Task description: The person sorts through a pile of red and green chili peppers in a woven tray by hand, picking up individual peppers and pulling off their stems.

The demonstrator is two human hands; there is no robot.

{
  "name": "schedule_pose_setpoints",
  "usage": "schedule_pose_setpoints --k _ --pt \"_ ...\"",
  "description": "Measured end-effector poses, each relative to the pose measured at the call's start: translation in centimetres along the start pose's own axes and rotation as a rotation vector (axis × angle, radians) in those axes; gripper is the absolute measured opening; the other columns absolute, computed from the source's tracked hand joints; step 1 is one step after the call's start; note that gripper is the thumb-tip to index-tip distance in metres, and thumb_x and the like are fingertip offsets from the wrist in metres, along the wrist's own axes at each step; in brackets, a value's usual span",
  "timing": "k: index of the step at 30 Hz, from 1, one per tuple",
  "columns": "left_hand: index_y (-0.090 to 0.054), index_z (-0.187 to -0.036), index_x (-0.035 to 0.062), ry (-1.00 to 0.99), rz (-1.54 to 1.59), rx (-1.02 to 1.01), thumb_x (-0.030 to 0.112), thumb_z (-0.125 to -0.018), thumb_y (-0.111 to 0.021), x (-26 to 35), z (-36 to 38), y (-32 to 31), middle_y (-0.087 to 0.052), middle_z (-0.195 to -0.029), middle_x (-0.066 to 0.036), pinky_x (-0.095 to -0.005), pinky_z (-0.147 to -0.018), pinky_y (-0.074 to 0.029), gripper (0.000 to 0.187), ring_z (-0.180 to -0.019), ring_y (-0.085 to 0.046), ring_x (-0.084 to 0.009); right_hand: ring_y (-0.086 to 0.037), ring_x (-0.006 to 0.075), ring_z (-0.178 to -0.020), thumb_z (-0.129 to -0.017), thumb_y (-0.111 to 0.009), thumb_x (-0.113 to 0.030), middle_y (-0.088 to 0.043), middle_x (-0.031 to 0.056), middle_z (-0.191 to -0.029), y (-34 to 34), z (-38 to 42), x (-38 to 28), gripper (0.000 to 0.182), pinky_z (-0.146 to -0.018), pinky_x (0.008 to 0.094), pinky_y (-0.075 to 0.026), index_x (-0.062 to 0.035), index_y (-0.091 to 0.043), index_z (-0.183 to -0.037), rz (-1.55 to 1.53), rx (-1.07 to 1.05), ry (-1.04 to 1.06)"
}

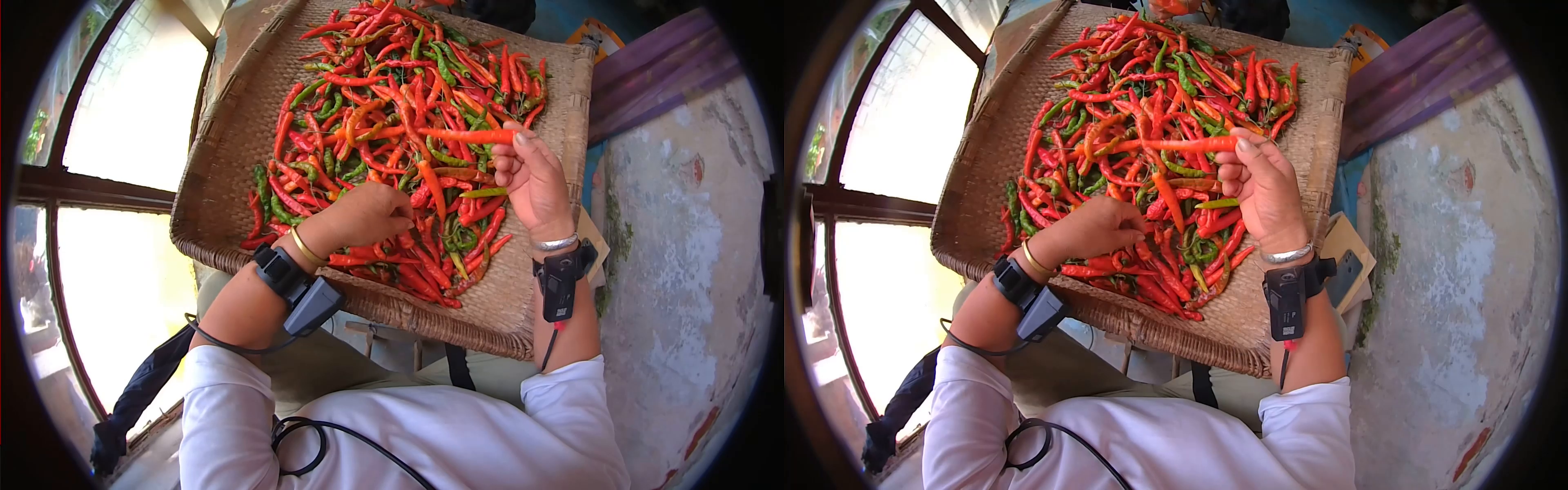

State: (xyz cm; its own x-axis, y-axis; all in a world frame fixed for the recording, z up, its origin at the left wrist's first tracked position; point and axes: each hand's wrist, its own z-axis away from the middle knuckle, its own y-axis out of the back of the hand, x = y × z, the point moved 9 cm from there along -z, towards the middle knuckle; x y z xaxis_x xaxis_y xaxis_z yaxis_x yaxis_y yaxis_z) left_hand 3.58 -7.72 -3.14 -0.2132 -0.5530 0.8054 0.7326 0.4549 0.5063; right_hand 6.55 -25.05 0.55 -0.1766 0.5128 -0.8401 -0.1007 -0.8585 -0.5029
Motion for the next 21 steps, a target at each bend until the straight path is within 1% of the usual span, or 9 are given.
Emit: schedule_pose_setpoints --k 4,6,8,10,14,16,17,19,21 --pt "-0.060 -0.084 0.0025 -0.066 -0.031 0.187 0.015 -0.075 -0.058 0.9 -0.2 1.6 -0.061 -0.075 -0.014 -0.0365 -0.065 -0.047 0.016 -0.071 -0.060 -0.0295 -0.058 0.0112 -0.073 -0.085 -0.056 -0.021 -0.059 0.0084 -0.088 -0.9 0.4 -0.8 0.038 -0.058 0.0219 -0.046 0.0000 -0.046 -0.114 -0.143 0.116 0.044" --pt "-0.060 -0.086 0.0023 -0.134 -0.109 0.254 0.015 -0.075 -0.058 1.9 -0.4 2.2 -0.061 -0.077 -0.014 -0.0367 -0.066 -0.047 0.017 -0.074 -0.059 -0.0297 -0.058 0.0119 -0.075 -0.085 -0.055 -0.023 -0.058 0.0094 -0.093 -1.5 0.3 1.9 0.040 -0.058 0.0215 -0.046 0.0016 -0.046 -0.115 0.084 -0.097 -0.135" --pt "-0.059 -0.088 0.0021 -0.202 -0.186 0.323 0.015 -0.075 -0.058 3.0 -0.3 2.7 -0.061 -0.079 -0.014 -0.0370 -0.067 -0.046 0.018 -0.076 -0.059 -0.0299 -0.058 0.0124 -0.074 -0.085 -0.054 -0.022 -0.058 0.0096 -0.094 -1.1 0.5 3.4 0.040 -0.058 0.0212 -0.046 0.0026 -0.045 -0.115 0.140 -0.141 -0.213" --pt "-0.058 -0.091 0.0018 -0.137 -0.226 0.318 0.013 -0.076 -0.056 2.7 -0.4 2.7 -0.060 -0.083 -0.017 -0.0373 -0.068 -0.046 0.019 -0.078 -0.058 -0.0310 -0.057 0.0116 -0.072 -0.085 -0.054 -0.021 -0.060 0.0080 -0.090 -1.9 1.1 4.9 0.038 -0.058 0.0199 -0.045 0.0037 -0.047 -0.114 0.448 -0.194 -0.309" --pt "-0.057 -0.095 0.0009 -0.082 -0.093 0.338 0.009 -0.077 -0.055 0.4 -1.1 1.8 -0.061 -0.084 -0.017 -0.0375 -0.068 -0.046 0.021 -0.077 -0.059 -0.0305 -0.059 0.0126 -0.072 -0.082 -0.054 -0.015 -0.061 0.0092 -0.085 -2.1 1.0 6.9 0.036 -0.057 0.0219 -0.045 0.0038 -0.049 -0.112 0.977 -0.210 -0.158" --pt "-0.055 -0.100 -0.0003 -0.090 0.224 0.385 0.007 -0.078 -0.054 0.0 -1.0 1.9 -0.061 -0.080 -0.015 -0.0353 -0.066 -0.047 0.024 -0.072 -0.060 -0.0251 -0.060 0.0142 -0.073 -0.081 -0.053 -0.012 -0.061 0.0104 -0.085 -2.4 0.9 7.3 0.038 -0.057 0.0236 -0.046 0.0027 -0.046 -0.116 0.981 -0.212 -0.077" --pt "-0.055 -0.100 -0.0003 -0.090 0.225 0.385 0.007 -0.078 -0.054 0.1 -1.0 1.9 -0.061 -0.080 -0.015 -0.0353 -0.066 -0.047 0.024 -0.072 -0.060 -0.0251 -0.060 0.0138 -0.072 -0.081 -0.052 -0.011 -0.061 0.0096 -0.085 -2.0 1.1 8.2 0.039 -0.056 0.0234 -0.046 0.0019 -0.044 -0.117 0.871 -0.191 -0.167" --pt "-0.053 -0.104 -0.0011 0.181 0.493 0.220 0.006 -0.080 -0.054 -1.2 -1.1 0.5 -0.061 -0.074 -0.010 -0.0302 -0.060 -0.048 0.025 -0.066 -0.059 -0.0161 -0.059 0.0134 -0.071 -0.081 -0.051 -0.009 -0.061 0.0089 -0.085 -2.0 1.7 8.9 0.040 -0.055 0.0231 -0.046 0.0011 -0.043 -0.119 0.759 -0.169 -0.256" --pt "-0.054 -0.102 -0.0012 0.165 0.473 0.179 0.007 -0.081 -0.054 -1.5 -1.4 0.1 -0.061 -0.073 -0.008 -0.0278 -0.057 -0.047 0.023 -0.064 -0.057 -0.0135 -0.059 0.0123 -0.069 -0.082 -0.050 -0.008 -0.059 0.0074 -0.087 -2.5 2.0 9.4 0.041 -0.053 0.0229 -0.046 0.0010 -0.040 -0.121 0.523 -0.204 -0.296"
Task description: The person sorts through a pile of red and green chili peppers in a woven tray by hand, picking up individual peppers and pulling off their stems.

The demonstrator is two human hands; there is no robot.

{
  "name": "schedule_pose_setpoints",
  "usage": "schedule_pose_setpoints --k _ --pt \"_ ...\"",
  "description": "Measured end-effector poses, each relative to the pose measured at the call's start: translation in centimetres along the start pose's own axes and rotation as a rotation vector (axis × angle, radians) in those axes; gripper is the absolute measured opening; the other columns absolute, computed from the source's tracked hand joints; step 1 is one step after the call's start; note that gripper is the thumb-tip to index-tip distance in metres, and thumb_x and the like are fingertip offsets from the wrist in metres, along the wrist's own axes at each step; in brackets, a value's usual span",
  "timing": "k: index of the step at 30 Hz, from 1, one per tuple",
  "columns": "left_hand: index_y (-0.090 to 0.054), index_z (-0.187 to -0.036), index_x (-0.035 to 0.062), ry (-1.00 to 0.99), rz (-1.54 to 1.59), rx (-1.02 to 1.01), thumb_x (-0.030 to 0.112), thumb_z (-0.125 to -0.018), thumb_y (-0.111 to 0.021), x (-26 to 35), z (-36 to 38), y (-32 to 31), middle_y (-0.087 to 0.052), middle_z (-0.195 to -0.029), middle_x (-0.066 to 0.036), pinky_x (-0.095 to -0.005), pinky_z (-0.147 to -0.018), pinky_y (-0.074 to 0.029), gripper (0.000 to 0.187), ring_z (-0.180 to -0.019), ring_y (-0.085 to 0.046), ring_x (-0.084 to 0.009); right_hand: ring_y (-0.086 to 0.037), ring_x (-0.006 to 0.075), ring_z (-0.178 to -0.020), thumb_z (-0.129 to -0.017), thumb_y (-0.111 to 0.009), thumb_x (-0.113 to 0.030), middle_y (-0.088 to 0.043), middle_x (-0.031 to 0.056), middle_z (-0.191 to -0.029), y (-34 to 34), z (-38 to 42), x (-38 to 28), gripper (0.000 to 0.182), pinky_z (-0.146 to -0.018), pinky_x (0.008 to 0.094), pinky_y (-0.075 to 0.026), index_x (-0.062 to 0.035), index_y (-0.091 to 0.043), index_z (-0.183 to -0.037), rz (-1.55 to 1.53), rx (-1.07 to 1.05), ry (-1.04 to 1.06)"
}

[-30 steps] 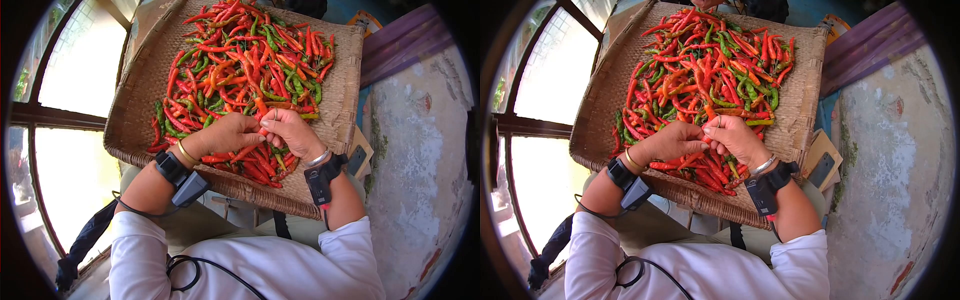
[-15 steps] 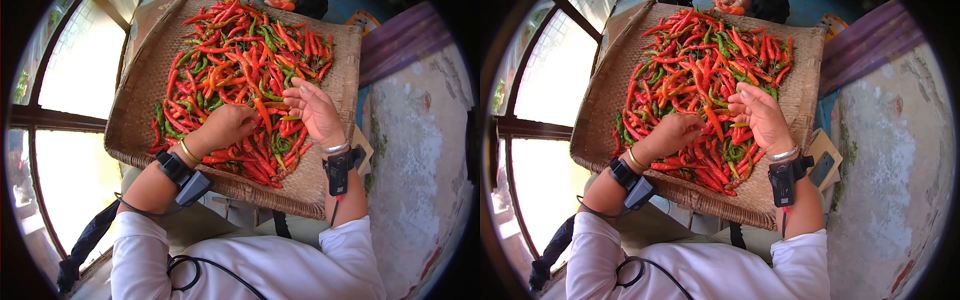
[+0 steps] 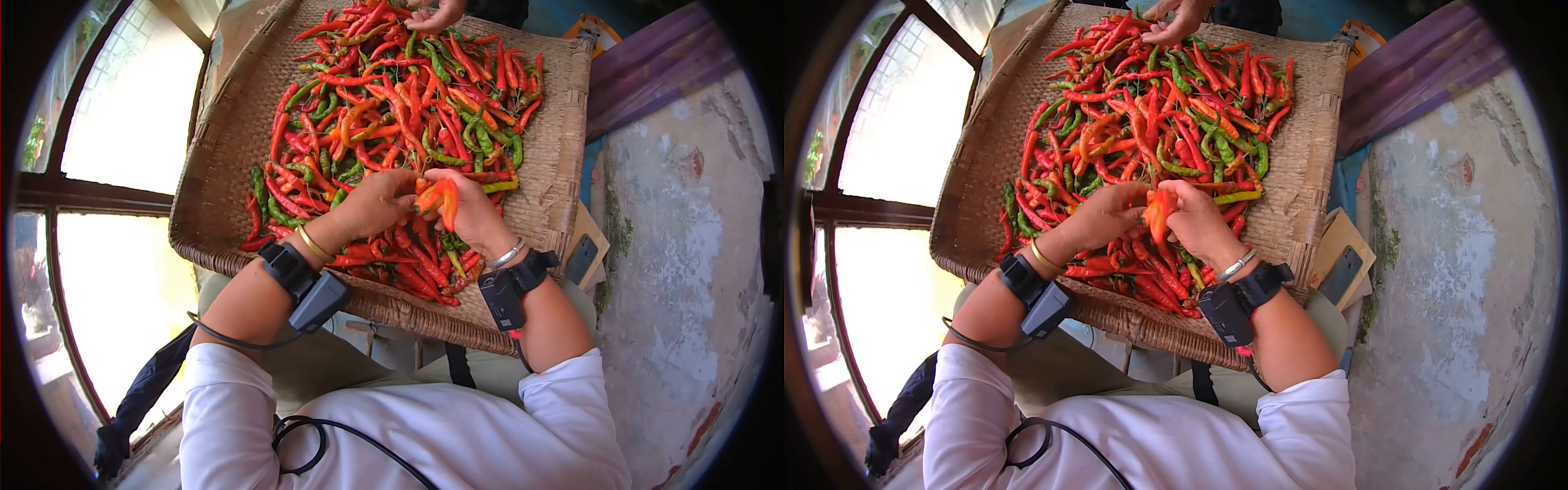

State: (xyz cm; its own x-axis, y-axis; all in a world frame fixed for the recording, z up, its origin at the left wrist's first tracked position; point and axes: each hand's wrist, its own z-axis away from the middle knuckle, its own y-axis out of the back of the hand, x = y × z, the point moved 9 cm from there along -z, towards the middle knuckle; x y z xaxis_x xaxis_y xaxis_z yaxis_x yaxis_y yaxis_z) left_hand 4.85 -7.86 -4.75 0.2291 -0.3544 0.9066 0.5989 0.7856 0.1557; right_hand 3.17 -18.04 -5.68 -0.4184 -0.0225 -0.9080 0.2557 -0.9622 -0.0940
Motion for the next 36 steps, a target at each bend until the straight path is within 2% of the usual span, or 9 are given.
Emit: schedule_pose_setpoints --k 2,4,11,16,20,23,27,32,36 --pt "-0.055 -0.101 -0.0013 -0.008 -0.021 -0.041 0.007 -0.082 -0.055 -0.3 -0.1 -0.5 -0.060 -0.071 -0.006 -0.0253 -0.054 -0.046 0.021 -0.061 -0.056 -0.0109 -0.058 0.0114 -0.069 -0.083 -0.049 -0.007 -0.058 0.0067 -0.087 -0.4 0.0 0.2 0.040 -0.052 0.0220 -0.046 0.0016 -0.040 -0.120 -0.016 -0.029 -0.020" --pt "-0.058 -0.095 -0.0008 -0.236 -0.210 0.066 0.011 -0.082 -0.057 1.7 0.5 0.1 -0.059 -0.069 -0.004 -0.0235 -0.050 -0.043 0.017 -0.058 -0.054 -0.0084 -0.057 0.0099 -0.066 -0.084 -0.048 -0.008 -0.055 0.0062 -0.085 -0.9 0.3 0.1 0.039 -0.049 0.0196 -0.045 0.0031 -0.040 -0.120 -0.077 -0.093 -0.062" --pt "-0.060 -0.090 0.0005 -0.030 -0.012 -0.013 0.018 -0.080 -0.062 0.5 0.7 -0.1 -0.059 -0.067 -0.002 -0.0238 -0.054 -0.043 0.020 -0.060 -0.050 -0.0057 -0.054 0.0050 -0.060 -0.085 -0.050 -0.012 -0.056 0.0022 -0.080 -1.2 1.1 -1.5 0.030 -0.048 0.0163 -0.044 -0.0005 -0.046 -0.113 -0.107 -0.154 -0.072" --pt "-0.061 -0.088 0.0024 -0.086 -0.028 -0.166 0.018 -0.080 -0.062 0.9 1.2 -2.0 -0.058 -0.067 -0.001 -0.0233 -0.055 -0.043 0.017 -0.061 -0.050 -0.0055 -0.051 0.0034 -0.049 -0.085 -0.051 -0.015 -0.056 0.0011 -0.067 0.4 1.3 -2.4 0.014 -0.041 0.0164 -0.040 -0.0024 -0.055 -0.091 -0.006 -0.055 -0.075" --pt "-0.062 -0.087 0.0044 0.061 -0.093 -0.296 0.017 -0.078 -0.064 0.0 1.9 -2.8 -0.058 -0.066 -0.003 -0.0254 -0.056 -0.043 0.015 -0.061 -0.053 -0.0088 -0.054 0.0058 -0.054 -0.085 -0.053 -0.016 -0.059 0.0039 -0.072 3.6 1.1 -4.2 0.019 -0.045 0.0174 -0.042 -0.0012 -0.054 -0.097 -0.140 0.027 -0.004" --pt "-0.060 -0.091 0.0038 -0.157 -0.346 -0.229 0.015 -0.076 -0.064 0.5 1.8 -2.5 -0.060 -0.070 -0.002 -0.0267 -0.056 -0.045 0.019 -0.060 -0.056 -0.0127 -0.057 0.0085 -0.065 -0.085 -0.053 -0.019 -0.059 0.0071 -0.082 6.3 2.1 -8.0 0.028 -0.053 0.0185 -0.045 0.0002 -0.051 -0.106 -0.550 0.304 0.295" --pt "-0.061 -0.089 0.0051 -0.175 -0.760 -0.324 0.023 -0.075 -0.064 0.6 2.8 -3.2 -0.062 -0.073 -0.009 -0.0345 -0.061 -0.046 0.023 -0.067 -0.059 -0.0255 -0.058 0.0110 -0.073 -0.086 -0.054 -0.020 -0.059 0.0089 -0.090 6.6 1.9 -7.2 0.036 -0.059 0.0209 -0.046 0.0013 -0.047 -0.114 -0.512 0.213 0.273" --pt "-0.062 -0.089 0.0064 -0.152 -0.877 -0.370 0.026 -0.074 -0.062 0.7 4.1 -3.0 -0.062 -0.073 -0.011 -0.0372 -0.063 -0.046 0.024 -0.071 -0.060 -0.0274 -0.058 0.0111 -0.069 -0.084 -0.055 -0.021 -0.060 0.0069 -0.085 1.7 2.0 -4.9 0.033 -0.058 0.0222 -0.046 0.0021 -0.053 -0.107 0.040 -0.086 0.013" --pt "-0.062 -0.090 0.0081 -0.191 -0.865 -0.311 0.018 -0.073 -0.060 0.2 4.0 -2.5 -0.062 -0.075 -0.011 -0.0378 -0.066 -0.046 0.021 -0.073 -0.060 -0.0279 -0.059 0.0165 -0.067 -0.079 -0.058 -0.018 -0.061 0.0088 -0.085 4.4 1.7 -5.5 0.024 -0.057 0.0263 -0.047 -0.0014 -0.059 -0.096 0.473 0.114 0.201"
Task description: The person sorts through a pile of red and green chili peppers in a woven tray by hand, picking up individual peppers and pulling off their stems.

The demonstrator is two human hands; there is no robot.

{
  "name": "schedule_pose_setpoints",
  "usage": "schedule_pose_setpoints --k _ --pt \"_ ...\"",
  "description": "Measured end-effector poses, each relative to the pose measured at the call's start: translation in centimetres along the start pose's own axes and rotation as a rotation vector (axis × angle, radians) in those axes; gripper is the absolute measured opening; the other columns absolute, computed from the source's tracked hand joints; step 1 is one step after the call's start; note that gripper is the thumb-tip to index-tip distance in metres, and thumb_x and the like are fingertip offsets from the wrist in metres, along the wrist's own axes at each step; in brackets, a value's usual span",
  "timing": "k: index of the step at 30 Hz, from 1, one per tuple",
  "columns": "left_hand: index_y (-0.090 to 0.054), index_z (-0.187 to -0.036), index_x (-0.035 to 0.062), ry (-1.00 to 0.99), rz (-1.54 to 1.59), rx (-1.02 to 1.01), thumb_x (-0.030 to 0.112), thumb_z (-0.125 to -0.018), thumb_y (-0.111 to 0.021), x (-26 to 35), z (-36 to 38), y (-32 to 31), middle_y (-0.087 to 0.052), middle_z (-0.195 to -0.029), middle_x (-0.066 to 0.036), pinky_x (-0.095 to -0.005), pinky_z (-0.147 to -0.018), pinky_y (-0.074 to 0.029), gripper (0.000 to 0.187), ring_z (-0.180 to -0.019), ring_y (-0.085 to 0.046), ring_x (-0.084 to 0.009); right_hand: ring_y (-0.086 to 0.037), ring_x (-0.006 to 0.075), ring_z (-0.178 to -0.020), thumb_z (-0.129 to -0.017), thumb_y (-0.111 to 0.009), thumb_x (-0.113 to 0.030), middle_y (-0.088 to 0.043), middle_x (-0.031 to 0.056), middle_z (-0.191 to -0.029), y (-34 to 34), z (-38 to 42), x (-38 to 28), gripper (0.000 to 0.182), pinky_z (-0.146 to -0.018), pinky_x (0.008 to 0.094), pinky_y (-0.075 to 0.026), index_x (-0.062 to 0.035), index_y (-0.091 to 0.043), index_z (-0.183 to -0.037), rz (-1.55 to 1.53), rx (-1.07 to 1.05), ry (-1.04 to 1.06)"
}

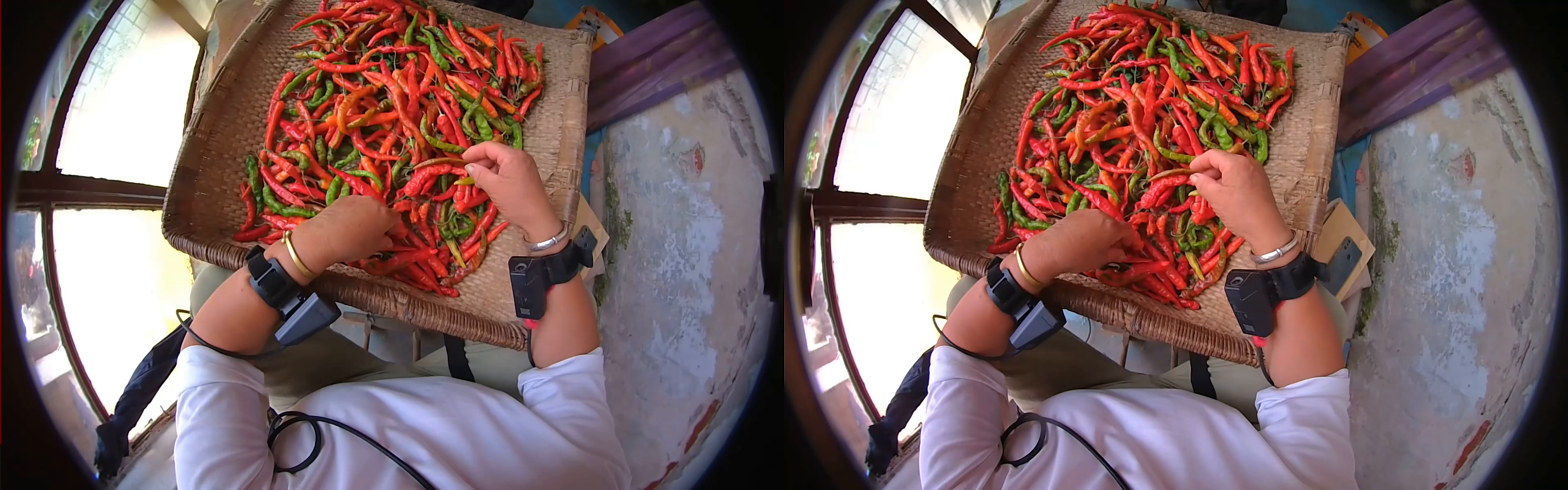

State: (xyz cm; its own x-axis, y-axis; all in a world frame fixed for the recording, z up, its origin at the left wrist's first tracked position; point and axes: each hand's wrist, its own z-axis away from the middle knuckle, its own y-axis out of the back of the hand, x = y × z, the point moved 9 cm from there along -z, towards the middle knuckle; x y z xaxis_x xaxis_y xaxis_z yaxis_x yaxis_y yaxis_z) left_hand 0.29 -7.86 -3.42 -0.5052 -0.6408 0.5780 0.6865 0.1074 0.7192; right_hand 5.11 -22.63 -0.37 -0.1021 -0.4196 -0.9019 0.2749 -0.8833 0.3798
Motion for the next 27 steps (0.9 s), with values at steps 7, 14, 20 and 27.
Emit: schedule_pose_setpoints --k 7,14,20,27 --pt "-0.062 -0.089 0.0089 -0.005 -0.011 0.038 0.015 -0.072 -0.058 0.1 -0.2 0.3 -0.061 -0.075 -0.012 -0.0377 -0.066 -0.046 0.018 -0.073 -0.059 -0.0286 -0.059 0.0296 -0.074 -0.072 -0.053 -0.007 -0.057 0.0112 -0.072 -1.7 1.6 -0.3 0.009 -0.064 0.0406 -0.046 -0.0080 -0.059 -0.078 0.982 -0.015 0.206" --pt "-0.060 -0.076 0.0064 -0.027 -0.011 0.081 0.018 -0.072 -0.056 0.4 -0.3 0.5 -0.059 -0.068 -0.013 -0.0401 -0.064 -0.047 0.013 -0.069 -0.059 -0.0304 -0.058 0.0296 -0.073 -0.071 -0.053 -0.007 -0.057 0.0119 -0.071 -3.2 2.0 0.4 0.015 -0.064 0.0408 -0.045 -0.0107 -0.058 -0.085 0.933 -0.180 0.227" --pt "-0.060 -0.086 0.0077 -0.007 -0.035 0.054 0.020 -0.073 -0.058 0.8 -0.5 0.5 -0.060 -0.072 -0.013 -0.0379 -0.064 -0.046 0.018 -0.071 -0.059 -0.0298 -0.058 0.0296 -0.065 -0.073 -0.051 -0.008 -0.056 0.0112 -0.064 -3.6 1.3 -0.6 0.008 -0.056 0.0408 -0.044 -0.0091 -0.055 -0.080 1.053 -0.055 0.327" --pt "-0.057 -0.093 0.0052 -0.103 0.123 0.387 0.017 -0.072 -0.061 1.3 -0.1 3.3 -0.059 -0.078 -0.015 -0.0390 -0.067 -0.047 0.024 -0.076 -0.058 -0.0313 -0.059 0.0262 -0.061 -0.071 -0.057 -0.007 -0.057 0.0098 -0.063 -2.6 2.2 -4.4 0.004 -0.053 0.0354 -0.045 -0.0070 -0.054 -0.074 0.637 -0.021 0.414"
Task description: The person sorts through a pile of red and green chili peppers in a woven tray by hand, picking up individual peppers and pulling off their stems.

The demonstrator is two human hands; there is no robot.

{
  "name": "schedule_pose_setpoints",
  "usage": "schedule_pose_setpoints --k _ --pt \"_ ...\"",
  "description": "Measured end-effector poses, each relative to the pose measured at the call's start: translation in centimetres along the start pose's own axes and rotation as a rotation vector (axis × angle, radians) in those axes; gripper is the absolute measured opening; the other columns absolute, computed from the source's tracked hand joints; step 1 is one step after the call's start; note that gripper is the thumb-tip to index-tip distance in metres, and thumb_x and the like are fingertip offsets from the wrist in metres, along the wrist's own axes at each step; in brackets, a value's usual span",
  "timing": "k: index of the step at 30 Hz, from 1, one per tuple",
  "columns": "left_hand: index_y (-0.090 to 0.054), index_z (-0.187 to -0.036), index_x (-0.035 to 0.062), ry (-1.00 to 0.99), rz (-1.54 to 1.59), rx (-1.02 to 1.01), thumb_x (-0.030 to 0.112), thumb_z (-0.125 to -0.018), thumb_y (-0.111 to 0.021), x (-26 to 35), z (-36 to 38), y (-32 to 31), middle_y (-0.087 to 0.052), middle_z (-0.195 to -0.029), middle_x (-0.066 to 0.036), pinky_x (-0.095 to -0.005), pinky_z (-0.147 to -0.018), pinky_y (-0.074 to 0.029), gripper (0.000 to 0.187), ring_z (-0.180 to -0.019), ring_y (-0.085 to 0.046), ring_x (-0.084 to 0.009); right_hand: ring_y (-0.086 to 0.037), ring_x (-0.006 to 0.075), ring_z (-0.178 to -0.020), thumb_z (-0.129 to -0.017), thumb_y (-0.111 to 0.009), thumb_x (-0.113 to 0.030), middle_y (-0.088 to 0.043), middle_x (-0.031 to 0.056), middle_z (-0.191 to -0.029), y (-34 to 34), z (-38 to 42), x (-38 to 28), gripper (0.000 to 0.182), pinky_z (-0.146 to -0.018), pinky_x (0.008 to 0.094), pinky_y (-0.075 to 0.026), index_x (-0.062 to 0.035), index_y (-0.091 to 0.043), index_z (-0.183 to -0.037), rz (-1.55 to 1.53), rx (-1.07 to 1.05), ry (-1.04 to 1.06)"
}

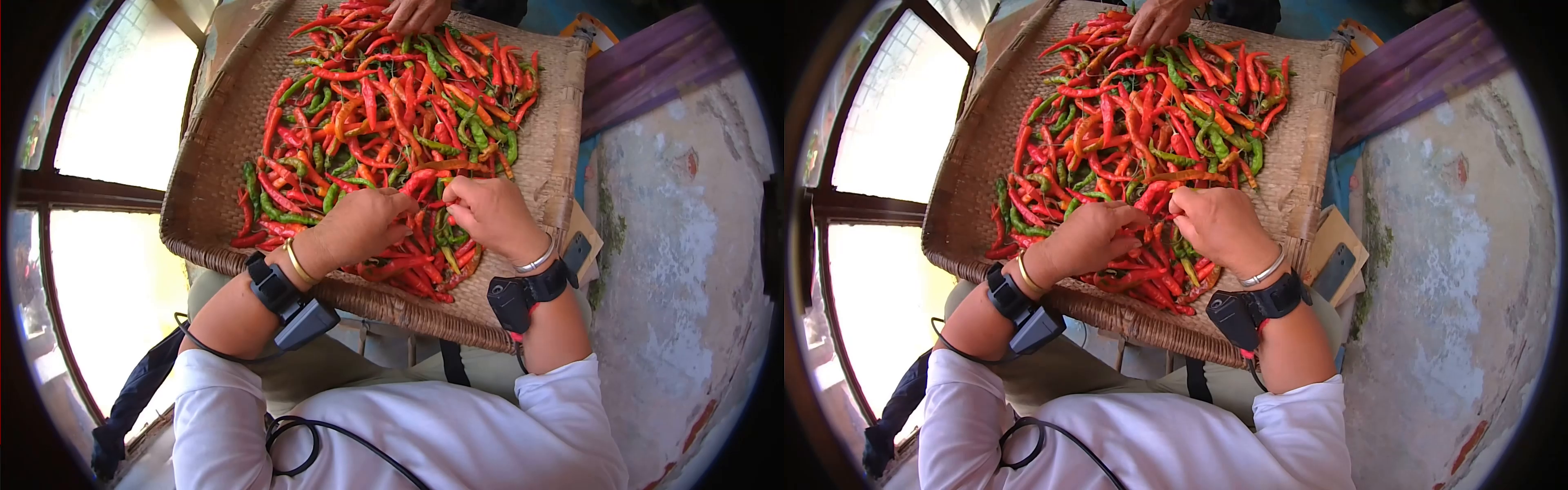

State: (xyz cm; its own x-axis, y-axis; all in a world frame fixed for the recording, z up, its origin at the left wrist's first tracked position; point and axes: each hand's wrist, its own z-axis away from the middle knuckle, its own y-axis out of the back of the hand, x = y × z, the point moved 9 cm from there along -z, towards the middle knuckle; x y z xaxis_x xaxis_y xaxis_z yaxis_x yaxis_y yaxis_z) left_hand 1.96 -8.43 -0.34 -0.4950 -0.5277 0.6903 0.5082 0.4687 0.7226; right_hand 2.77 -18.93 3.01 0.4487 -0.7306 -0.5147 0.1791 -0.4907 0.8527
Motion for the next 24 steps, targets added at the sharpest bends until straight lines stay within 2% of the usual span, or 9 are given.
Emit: schedule_pose_setpoints --k 4,6,12,14,16,18,19,22,24 --pt "-0.057 -0.095 0.0037 -0.008 0.125 0.164 0.015 -0.070 -0.067 1.2 -0.3 2.1 -0.058 -0.084 -0.013 -0.0365 -0.070 -0.047 0.029 -0.081 -0.056 -0.0299 -0.057 0.0159 -0.055 -0.075 -0.058 -0.010 -0.057 0.0049 -0.062 0.5 -0.1 -0.7 0.006 -0.051 0.0280 -0.044 -0.0059 -0.055 -0.078 -0.355 -0.106 -0.145" --pt "-0.057 -0.095 0.0034 -0.050 0.190 0.132 0.015 -0.071 -0.067 1.3 -0.5 1.8 -0.058 -0.083 -0.012 -0.0357 -0.069 -0.047 0.029 -0.080 -0.056 -0.0294 -0.053 0.0060 -0.054 -0.079 -0.056 -0.011 -0.055 0.0000 -0.062 -0.3 0.1 -0.5 0.007 -0.049 0.0201 -0.042 -0.0046 -0.054 -0.082 -0.824 -0.110 -0.186" --pt "-0.057 -0.094 0.0024 -0.025 0.422 0.054 0.015 -0.077 -0.064 1.1 -0.6 0.7 -0.057 -0.078 -0.008 -0.0293 -0.063 -0.046 0.022 -0.070 -0.056 -0.0198 -0.052 0.0040 -0.056 -0.083 -0.055 -0.017 -0.055 0.0000 -0.065 -2.1 0.3 0.4 0.014 -0.050 0.0159 -0.042 -0.0036 -0.054 -0.085 -1.315 -0.018 -0.368" --pt "-0.056 -0.094 0.0022 0.060 0.511 -0.026 0.016 -0.080 -0.062 0.8 -0.5 0.1 -0.057 -0.076 -0.006 -0.0262 -0.060 -0.045 0.021 -0.066 -0.055 -0.0152 -0.051 0.0041 -0.056 -0.084 -0.055 -0.018 -0.055 0.0002 -0.064 -2.3 0.3 1.2 0.015 -0.050 0.0160 -0.041 -0.0028 -0.054 -0.086 -1.260 0.053 -0.412" --pt "-0.055 -0.095 0.0031 0.318 0.966 -0.020 0.016 -0.085 -0.055 -0.8 0.0 -0.9 -0.055 -0.074 -0.001 -0.0198 -0.058 -0.044 0.016 -0.061 -0.052 -0.0063 -0.051 0.0042 -0.057 -0.084 -0.054 -0.018 -0.054 0.0004 -0.064 -2.9 0.4 2.4 0.017 -0.050 0.0161 -0.041 -0.0020 -0.054 -0.086 -1.203 0.123 -0.454" --pt "-0.055 -0.095 0.0051 0.330 1.032 0.051 0.014 -0.087 -0.053 -1.4 -0.1 -0.1 -0.056 -0.077 0.000 -0.0190 -0.058 -0.044 0.012 -0.062 -0.052 -0.0051 -0.051 0.0062 -0.058 -0.085 -0.053 -0.019 -0.055 0.0011 -0.066 -1.9 -0.1 2.1 0.018 -0.053 0.0193 -0.043 -0.0014 -0.055 -0.090 -0.806 0.208 -0.229" --pt "-0.054 -0.095 0.0071 0.341 1.096 0.124 0.012 -0.088 -0.050 -1.9 -0.1 0.4 -0.058 -0.080 0.000 -0.0181 -0.058 -0.045 0.009 -0.063 -0.053 -0.0040 -0.051 0.0062 -0.058 -0.085 -0.053 -0.019 -0.055 0.0011 -0.066 -2.2 -0.1 2.2 0.018 -0.053 0.0193 -0.043 -0.0014 -0.055 -0.090 -0.806 0.209 -0.229" --pt "-0.051 -0.096 0.0062 0.356 1.292 0.206 0.010 -0.087 -0.050 -3.0 -0.2 0.4 -0.059 -0.083 -0.001 -0.0178 -0.058 -0.045 0.010 -0.063 -0.053 -0.0045 -0.051 0.0090 -0.062 -0.086 -0.054 -0.020 -0.057 0.0018 -0.071 -4.4 0.0 0.9 0.020 -0.058 0.0247 -0.045 -0.0025 -0.057 -0.095 -0.802 -0.025 -0.231" --pt "-0.050 -0.097 0.0074 0.374 1.399 0.207 0.008 -0.087 -0.050 -3.0 -0.1 0.2 -0.060 -0.086 -0.003 -0.0185 -0.061 -0.047 0.011 -0.064 -0.054 -0.0066 -0.053 0.0104 -0.067 -0.083 -0.058 -0.024 -0.060 0.0035 -0.076 -6.4 0.8 1.1 0.024 -0.063 0.0275 -0.046 -0.0052 -0.058 -0.097 -1.076 -0.196 -0.471"
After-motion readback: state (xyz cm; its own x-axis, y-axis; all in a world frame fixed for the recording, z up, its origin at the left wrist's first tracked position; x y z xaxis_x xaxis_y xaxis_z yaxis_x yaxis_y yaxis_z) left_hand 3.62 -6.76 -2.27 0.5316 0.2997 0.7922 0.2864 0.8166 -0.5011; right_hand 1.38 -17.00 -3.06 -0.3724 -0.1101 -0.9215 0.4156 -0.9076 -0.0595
